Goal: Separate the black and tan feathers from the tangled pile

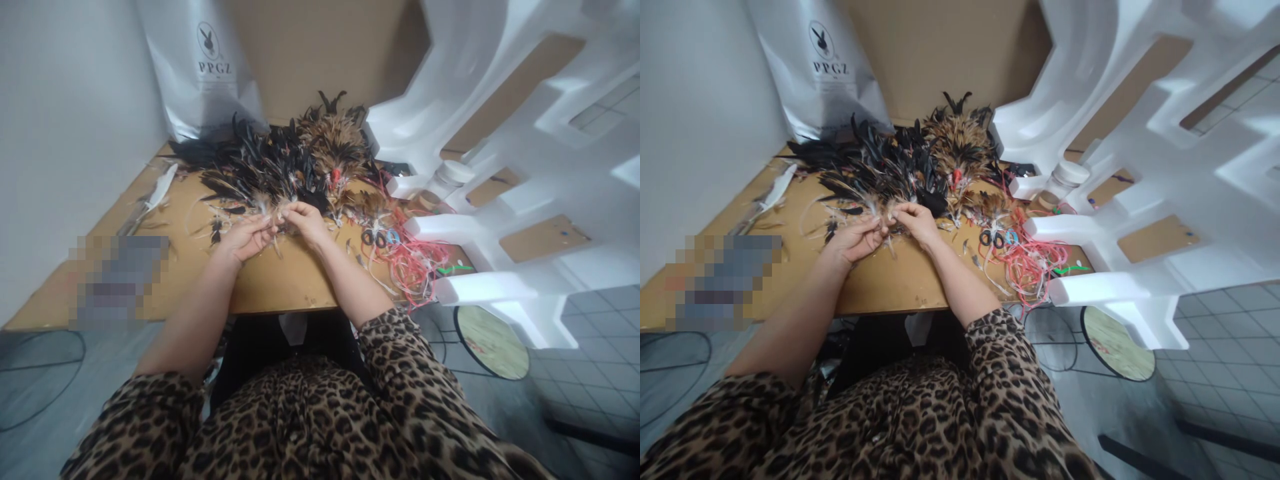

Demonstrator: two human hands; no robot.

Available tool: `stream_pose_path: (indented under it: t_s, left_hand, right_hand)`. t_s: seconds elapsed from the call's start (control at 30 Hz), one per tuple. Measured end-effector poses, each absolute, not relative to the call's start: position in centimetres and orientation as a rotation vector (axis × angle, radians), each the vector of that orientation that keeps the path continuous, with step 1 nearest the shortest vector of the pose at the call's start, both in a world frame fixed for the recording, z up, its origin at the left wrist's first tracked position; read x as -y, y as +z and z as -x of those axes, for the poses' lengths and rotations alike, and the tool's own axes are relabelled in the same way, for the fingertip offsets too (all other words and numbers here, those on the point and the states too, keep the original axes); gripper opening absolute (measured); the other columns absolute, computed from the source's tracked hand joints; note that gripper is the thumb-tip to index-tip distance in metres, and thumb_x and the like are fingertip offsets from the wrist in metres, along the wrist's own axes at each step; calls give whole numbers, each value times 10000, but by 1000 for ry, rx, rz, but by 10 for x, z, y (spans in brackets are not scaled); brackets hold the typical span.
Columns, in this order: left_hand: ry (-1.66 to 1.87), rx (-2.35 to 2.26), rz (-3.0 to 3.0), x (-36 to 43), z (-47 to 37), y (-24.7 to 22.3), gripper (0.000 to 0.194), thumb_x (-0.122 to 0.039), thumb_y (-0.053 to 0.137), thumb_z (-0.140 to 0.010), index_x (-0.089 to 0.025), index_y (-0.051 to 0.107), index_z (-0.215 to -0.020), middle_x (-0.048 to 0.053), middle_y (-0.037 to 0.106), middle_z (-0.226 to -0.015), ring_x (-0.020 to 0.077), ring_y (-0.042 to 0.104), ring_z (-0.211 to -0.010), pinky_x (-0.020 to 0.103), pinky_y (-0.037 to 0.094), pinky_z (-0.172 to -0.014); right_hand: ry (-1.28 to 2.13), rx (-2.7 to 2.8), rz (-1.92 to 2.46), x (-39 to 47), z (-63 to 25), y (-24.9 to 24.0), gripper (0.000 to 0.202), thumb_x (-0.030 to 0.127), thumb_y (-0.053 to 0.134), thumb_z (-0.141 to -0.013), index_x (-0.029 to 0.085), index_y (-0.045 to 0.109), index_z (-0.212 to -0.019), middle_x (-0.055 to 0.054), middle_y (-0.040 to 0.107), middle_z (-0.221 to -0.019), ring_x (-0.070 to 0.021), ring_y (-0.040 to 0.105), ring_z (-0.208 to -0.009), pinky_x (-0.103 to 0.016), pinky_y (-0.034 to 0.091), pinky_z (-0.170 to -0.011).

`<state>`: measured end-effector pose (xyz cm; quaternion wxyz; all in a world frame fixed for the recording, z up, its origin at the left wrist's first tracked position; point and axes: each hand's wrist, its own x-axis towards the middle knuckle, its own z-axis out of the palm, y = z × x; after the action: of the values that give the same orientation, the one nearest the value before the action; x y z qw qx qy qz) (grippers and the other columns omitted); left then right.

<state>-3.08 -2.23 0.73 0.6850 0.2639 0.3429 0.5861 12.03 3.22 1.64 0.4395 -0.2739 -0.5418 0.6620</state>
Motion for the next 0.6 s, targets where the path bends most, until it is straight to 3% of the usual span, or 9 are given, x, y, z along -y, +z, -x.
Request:
stream_pose_path:
  t_s: [0.27,0.6]
  left_hand:
    - [1254,-726,-540,24,30,8,144,-31,533,-788,-77,649,-860,73,686,-758,56,601,-561,121,482,-523]
    - [1328,-786,-520,21,28,8,69,-20,591,-750,-84,615,-756,36,648,-672,37,571,-506,105,460,-487]
  right_hand:
    - [1627,1388,676,-29,-117,17,262,353,716,-647,156,576,-750,33,616,-627,-62,536,-556,-209,440,-600]
    - [1707,1393,648,-32,-115,11,240,337,701,-662,158,589,-777,16,622,-671,-60,510,-569,-176,358,-511]
